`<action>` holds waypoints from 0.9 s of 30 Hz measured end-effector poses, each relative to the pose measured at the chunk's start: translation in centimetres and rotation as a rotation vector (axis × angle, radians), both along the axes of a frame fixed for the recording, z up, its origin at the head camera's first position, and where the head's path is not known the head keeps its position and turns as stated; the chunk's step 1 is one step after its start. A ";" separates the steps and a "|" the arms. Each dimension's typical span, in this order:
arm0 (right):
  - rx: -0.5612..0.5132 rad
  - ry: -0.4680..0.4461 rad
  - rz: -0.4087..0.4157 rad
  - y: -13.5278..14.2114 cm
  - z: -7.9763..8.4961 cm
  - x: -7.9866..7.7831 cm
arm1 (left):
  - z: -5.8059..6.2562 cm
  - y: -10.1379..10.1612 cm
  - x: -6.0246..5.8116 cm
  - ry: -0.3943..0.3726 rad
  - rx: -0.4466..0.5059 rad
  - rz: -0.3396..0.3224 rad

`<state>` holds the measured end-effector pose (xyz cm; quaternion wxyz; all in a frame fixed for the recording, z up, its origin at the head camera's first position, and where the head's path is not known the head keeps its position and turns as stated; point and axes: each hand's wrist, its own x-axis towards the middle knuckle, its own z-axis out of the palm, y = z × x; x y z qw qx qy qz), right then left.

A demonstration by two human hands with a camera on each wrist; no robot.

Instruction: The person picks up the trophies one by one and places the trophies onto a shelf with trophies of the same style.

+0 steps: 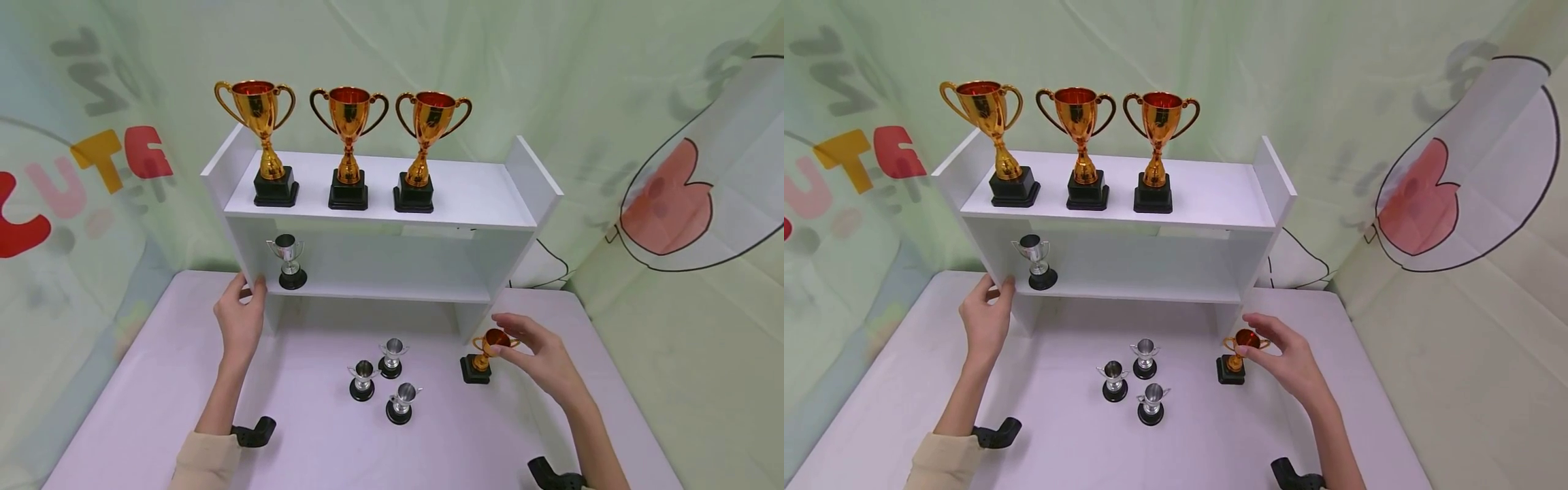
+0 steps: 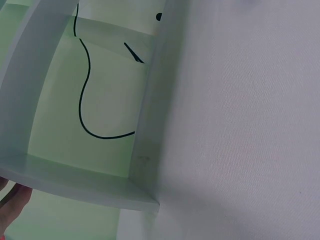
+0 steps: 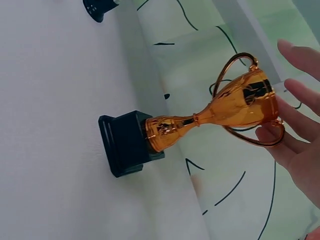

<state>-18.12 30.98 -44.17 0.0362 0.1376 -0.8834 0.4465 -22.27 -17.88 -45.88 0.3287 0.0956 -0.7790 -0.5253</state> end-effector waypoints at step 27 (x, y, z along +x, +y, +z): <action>-0.112 -0.136 -0.035 -0.1 -3.2 -0.3 | -0.2 0.0 -0.1 -0.007 0.011 -0.005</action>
